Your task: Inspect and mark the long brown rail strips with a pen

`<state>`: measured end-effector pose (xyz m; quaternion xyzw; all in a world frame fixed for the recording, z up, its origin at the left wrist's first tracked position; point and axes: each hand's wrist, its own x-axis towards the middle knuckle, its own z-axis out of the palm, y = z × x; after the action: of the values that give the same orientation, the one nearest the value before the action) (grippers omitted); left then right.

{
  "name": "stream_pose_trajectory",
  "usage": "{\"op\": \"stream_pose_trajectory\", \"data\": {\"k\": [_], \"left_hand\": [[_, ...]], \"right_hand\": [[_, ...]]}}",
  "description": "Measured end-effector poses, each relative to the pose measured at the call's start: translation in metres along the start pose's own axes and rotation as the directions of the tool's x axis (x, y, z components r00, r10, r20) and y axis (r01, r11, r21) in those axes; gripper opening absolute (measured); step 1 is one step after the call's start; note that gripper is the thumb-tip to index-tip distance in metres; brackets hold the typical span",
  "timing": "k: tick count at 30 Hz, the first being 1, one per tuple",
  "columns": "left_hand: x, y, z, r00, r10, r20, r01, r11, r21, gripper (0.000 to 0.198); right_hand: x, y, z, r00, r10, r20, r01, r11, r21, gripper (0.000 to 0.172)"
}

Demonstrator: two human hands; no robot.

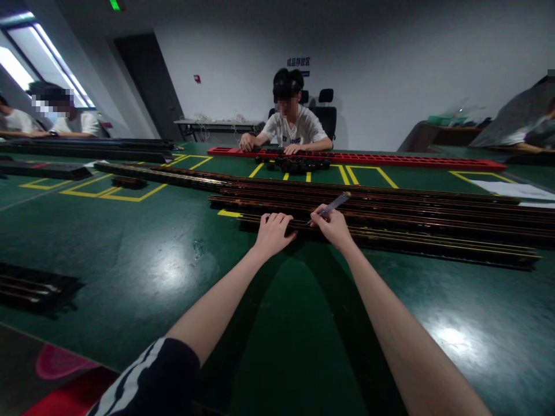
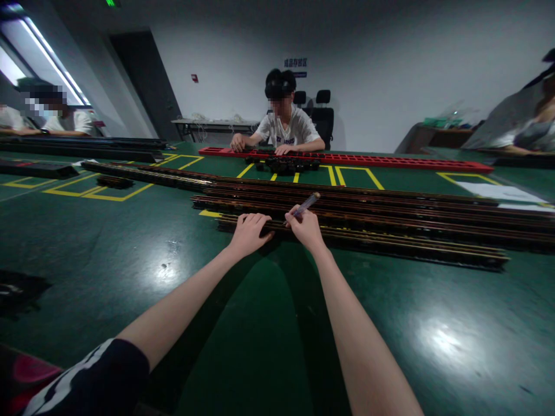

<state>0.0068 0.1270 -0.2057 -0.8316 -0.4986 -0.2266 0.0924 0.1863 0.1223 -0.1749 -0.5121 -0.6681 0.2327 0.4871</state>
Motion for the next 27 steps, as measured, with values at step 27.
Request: {"op": "stream_pose_trajectory", "data": {"k": [27], "left_hand": [[0.0007, 0.0031, 0.0009, 1.0, -0.01, -0.012, 0.01, 1.0, 0.017, 0.03]], "right_hand": [[0.0006, 0.0027, -0.0007, 1.0, 0.011, -0.012, -0.01, 0.997, 0.073, 0.015]]}}
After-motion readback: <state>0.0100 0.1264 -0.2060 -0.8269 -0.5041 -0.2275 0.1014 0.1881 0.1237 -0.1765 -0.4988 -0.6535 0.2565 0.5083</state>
